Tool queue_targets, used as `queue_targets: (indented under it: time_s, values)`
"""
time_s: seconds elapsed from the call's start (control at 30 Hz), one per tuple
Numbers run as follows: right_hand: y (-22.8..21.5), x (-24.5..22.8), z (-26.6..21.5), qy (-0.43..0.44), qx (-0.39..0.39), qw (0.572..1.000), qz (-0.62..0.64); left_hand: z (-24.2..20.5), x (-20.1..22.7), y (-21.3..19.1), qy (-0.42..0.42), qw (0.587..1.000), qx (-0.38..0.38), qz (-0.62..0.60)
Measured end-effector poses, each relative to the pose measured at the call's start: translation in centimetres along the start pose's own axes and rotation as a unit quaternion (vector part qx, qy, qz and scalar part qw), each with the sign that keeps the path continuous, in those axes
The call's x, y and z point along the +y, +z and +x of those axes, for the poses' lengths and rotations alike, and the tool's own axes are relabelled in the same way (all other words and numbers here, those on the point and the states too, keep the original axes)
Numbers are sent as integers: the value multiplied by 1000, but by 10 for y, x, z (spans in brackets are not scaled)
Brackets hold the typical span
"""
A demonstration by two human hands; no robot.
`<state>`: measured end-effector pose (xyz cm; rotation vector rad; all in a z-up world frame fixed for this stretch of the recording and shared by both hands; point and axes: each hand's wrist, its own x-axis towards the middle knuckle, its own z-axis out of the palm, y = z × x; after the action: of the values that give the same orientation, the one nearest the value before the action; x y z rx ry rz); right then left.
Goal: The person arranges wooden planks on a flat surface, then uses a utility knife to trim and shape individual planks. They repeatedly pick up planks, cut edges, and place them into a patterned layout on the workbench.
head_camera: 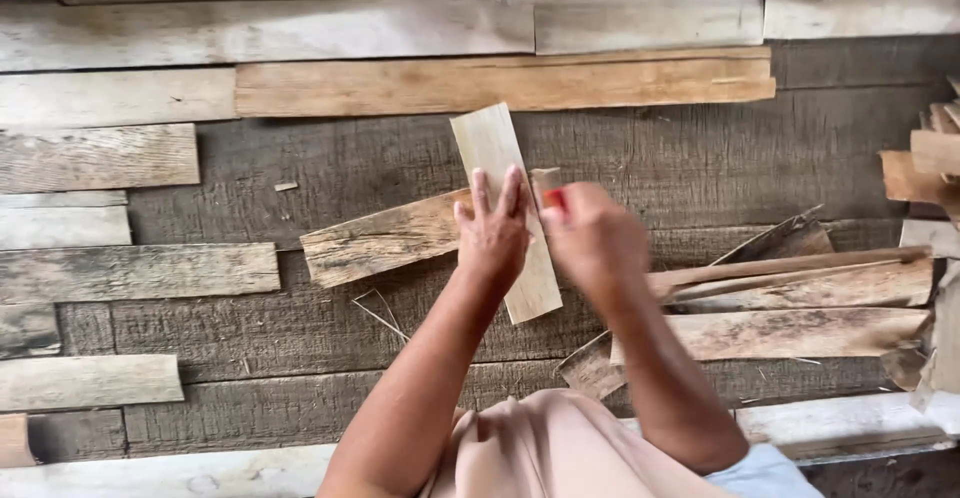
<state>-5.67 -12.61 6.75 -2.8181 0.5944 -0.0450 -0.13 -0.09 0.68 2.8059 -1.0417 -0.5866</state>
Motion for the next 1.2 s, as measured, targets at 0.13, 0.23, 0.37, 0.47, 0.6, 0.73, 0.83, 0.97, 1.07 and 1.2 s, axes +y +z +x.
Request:
queue_targets:
  time_s: [0.13, 0.23, 0.37, 0.47, 0.6, 0.73, 0.83, 0.97, 1.07, 1.2]
  values:
    - [6, 120, 22, 220, -141, 960, 98, 2, -6, 8, 8, 999, 7, -32]
    - [-9, 126, 18, 280, -118, 947, 105, 0, -6, 9, 3, 999, 8, -36]
    - [-38, 60, 2, 263, -59, 939, 212, -2, -4, 2, 10, 1000, -6, -26]
    - [-3, 31, -2, 214, -182, 945, 169, 0, -2, -2, 9, 1000, -15, -25]
    - [39, 6, 11, 86, -287, 954, 18, 1, -4, 7, 6, 1000, -23, -16]
    - [39, -5, 28, 74, -270, 960, -5, 4, -4, 2, -4, 1000, -23, -12]
    - [46, -5, 27, 62, -265, 962, -4, 3, -3, 5, -2, 1000, -25, -5]
    - [53, -2, 27, 55, -258, 964, -25, 3, -3, 3, -5, 1000, -19, -11]
    - [59, 3, 26, 56, -258, 964, -28, 3, -4, 5, -5, 1000, -17, -12]
    - [56, 8, 4, 48, -277, 959, -39, 4, -4, 7, -12, 999, -28, -20]
